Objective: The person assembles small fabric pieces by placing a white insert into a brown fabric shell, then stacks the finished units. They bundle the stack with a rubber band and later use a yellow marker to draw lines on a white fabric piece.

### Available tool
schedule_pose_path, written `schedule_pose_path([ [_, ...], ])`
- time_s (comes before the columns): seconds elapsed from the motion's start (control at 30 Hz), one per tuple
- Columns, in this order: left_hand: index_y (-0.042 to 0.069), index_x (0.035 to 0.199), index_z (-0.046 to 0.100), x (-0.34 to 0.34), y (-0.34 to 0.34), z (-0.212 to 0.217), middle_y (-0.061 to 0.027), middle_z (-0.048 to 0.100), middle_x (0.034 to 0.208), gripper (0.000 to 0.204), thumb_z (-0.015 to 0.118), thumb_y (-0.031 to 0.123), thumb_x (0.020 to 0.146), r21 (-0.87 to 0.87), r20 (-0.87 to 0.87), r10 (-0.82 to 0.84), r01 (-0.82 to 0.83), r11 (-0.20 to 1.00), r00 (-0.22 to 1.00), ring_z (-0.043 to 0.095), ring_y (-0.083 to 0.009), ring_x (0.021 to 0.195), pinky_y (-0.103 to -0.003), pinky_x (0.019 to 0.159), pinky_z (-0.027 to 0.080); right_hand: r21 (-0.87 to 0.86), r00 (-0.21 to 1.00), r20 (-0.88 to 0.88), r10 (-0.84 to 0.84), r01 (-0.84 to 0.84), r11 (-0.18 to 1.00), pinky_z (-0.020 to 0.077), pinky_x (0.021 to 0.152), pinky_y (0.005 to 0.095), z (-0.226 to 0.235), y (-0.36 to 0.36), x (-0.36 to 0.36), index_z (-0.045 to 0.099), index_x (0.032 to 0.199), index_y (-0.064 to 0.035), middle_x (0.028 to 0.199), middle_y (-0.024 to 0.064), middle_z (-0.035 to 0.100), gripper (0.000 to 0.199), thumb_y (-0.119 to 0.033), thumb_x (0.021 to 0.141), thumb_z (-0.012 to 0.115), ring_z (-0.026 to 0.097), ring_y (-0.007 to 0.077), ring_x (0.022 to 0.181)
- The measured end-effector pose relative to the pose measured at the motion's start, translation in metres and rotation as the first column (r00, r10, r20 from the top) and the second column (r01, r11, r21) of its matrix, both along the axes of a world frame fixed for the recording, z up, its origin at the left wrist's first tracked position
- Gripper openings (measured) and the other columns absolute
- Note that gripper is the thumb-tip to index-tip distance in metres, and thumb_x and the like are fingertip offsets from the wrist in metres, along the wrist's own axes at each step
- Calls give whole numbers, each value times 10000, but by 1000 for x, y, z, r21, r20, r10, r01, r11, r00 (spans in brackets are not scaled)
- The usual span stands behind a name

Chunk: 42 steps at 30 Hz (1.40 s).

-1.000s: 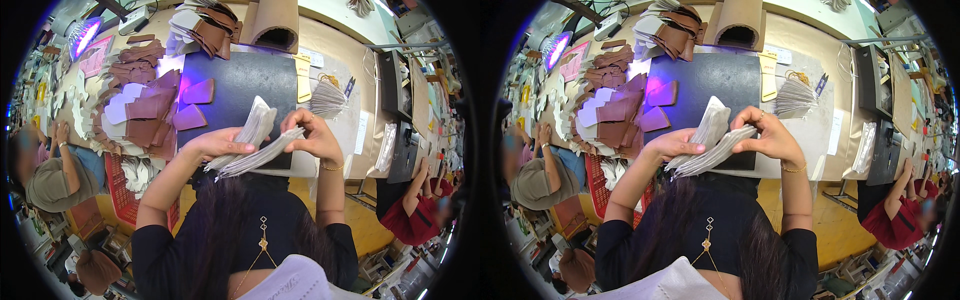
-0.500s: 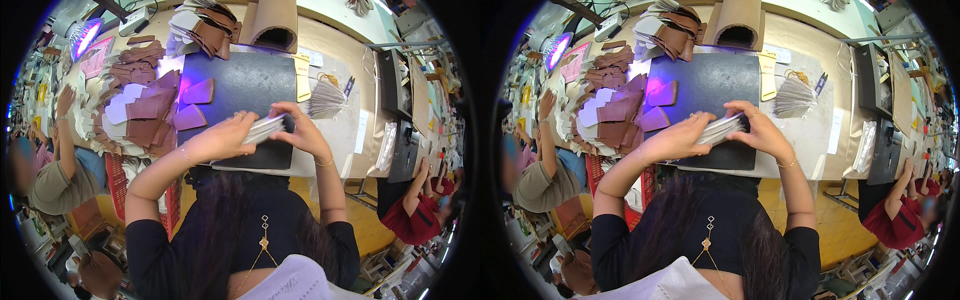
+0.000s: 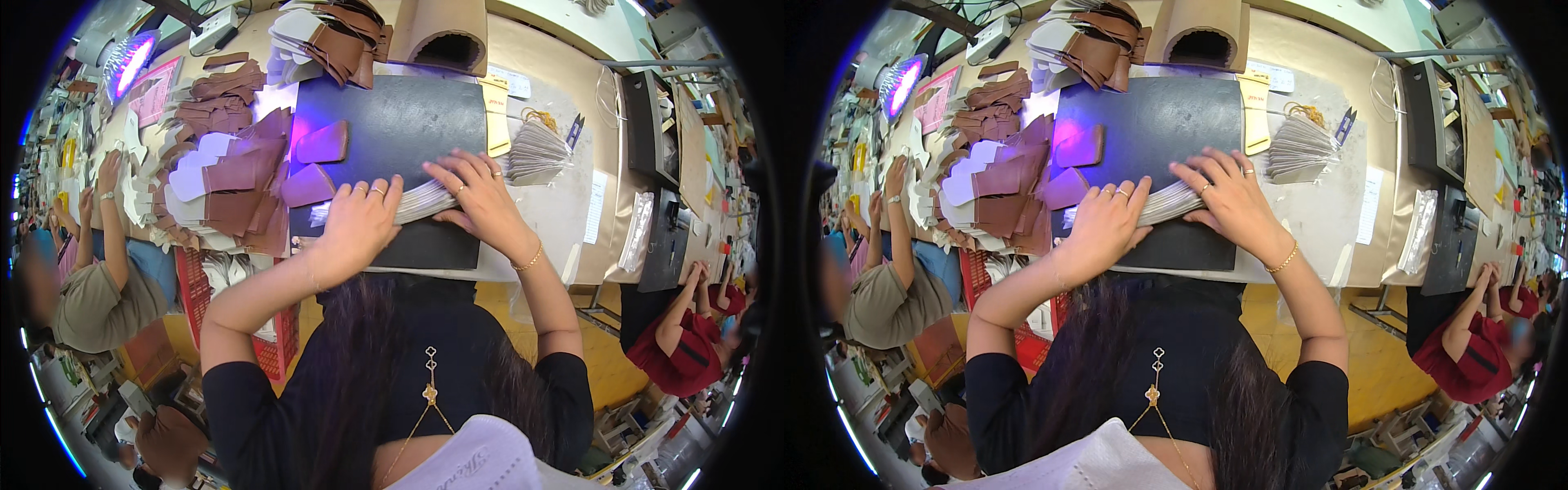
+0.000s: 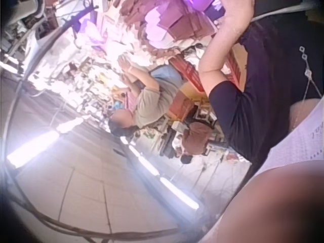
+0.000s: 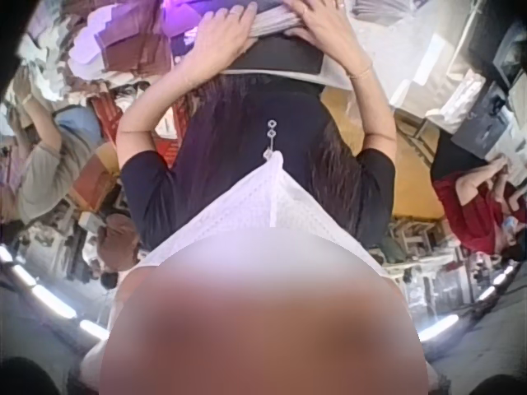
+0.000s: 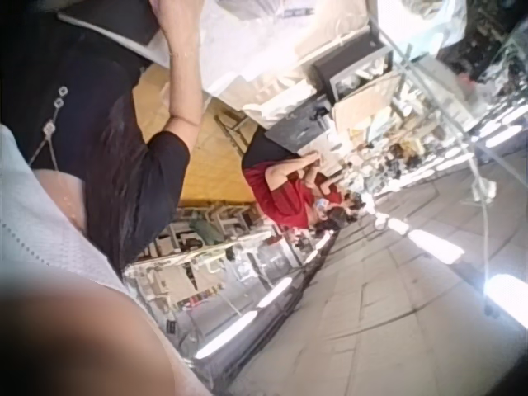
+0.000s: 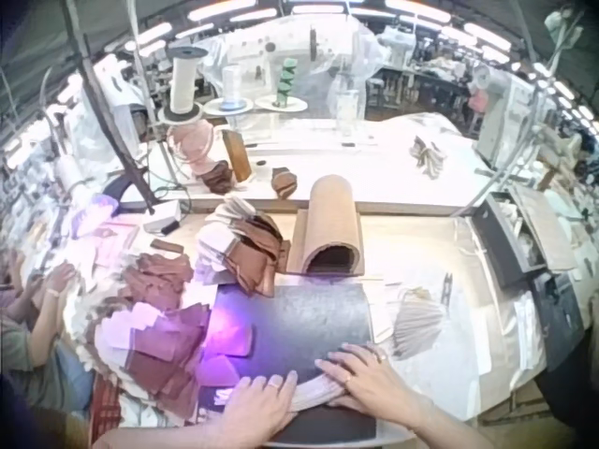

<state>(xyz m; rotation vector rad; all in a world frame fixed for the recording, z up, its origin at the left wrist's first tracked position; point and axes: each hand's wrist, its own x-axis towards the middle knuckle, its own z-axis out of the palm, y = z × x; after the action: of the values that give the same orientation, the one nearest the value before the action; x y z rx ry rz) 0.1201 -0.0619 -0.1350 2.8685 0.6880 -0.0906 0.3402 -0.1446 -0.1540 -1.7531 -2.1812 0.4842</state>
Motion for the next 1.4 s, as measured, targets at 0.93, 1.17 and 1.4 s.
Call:
schedule_pose_path([
  [0.93, -19, 1225, 520, 24, 7, -2, -164, 536, 1099, 697, 823, 282, 674, -245, 123, -130, 157, 957, 984, 518, -345, 1047, -431, 902, 426, 211, 814, -298, -499, 566, 797, 381, 979, 427, -16, -41, 5, 662, 1067, -109, 1161, 94, 571, 286, -254, 827, 718, 487, 301, 1138],
  [1.17, 8, 1145, 532, 39, 1, -9, -147, 536, 1032, 586, 794, 113, 632, -180, -55, -115, 104, 978, 992, 536, -331, 989, -419, 831, 445, 275, 494, -327, -806, 865, 419, 447, 919, 362, 7, -91, 91, 681, 1005, -71, 1093, 111, 588, 180, -137, 838, 704, 548, 287, 1051],
  [1.4, 11, 1114, 533, 43, 12, -7, -145, 525, 1014, 554, 791, 95, 632, -156, -60, -126, 115, 981, 990, 543, -330, 983, -416, 829, 450, 307, 457, -384, -802, 882, 356, 508, 750, 342, 30, -87, 110, 705, 990, -44, 981, 93, 646, 151, -131, 867, 688, 635, 225, 866],
])
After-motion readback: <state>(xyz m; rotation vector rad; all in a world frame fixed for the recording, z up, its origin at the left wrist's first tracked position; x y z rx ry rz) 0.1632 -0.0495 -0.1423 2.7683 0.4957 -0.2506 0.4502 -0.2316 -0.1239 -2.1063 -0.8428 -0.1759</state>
